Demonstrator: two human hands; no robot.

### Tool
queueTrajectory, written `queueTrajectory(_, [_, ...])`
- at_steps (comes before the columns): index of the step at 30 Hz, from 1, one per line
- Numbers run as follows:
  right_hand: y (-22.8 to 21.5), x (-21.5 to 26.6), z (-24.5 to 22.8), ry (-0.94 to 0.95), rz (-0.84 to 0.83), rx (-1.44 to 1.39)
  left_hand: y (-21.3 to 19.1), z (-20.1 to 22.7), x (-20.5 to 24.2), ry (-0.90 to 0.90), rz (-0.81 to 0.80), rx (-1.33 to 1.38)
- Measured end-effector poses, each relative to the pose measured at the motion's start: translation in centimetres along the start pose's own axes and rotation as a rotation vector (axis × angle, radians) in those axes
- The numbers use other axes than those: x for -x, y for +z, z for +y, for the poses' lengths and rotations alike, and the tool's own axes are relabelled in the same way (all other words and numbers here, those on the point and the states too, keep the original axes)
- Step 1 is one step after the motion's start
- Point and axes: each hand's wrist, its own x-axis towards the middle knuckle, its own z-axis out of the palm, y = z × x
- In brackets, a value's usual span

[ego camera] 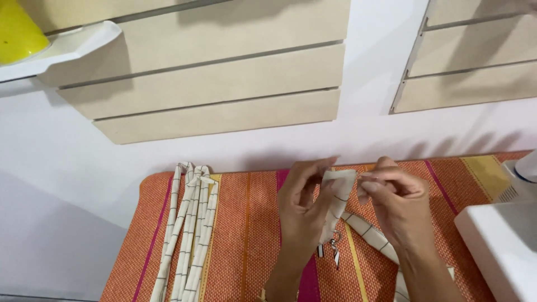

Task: Folding long fabric strips and looping them through a metal ring to create a decorative item or component.

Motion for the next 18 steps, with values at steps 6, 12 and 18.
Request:
queueTrajectory(6, [0.1,-0.4,0.3,0.069,0.039,0.045,0.4,-1.4,-0.1,0.058,-0.011,0.102])
queueTrajectory(12, [1.5,0.3,-0.4,0.127,0.111,0.202,0.6,-1.4,0.1,0.015,0.126,0.131])
queueTrajectory(18, [2.8,0.5,-1.6,0.131,0.045,0.259,-0.1,-1.7,0.2,-0.063,0.140,0.233])
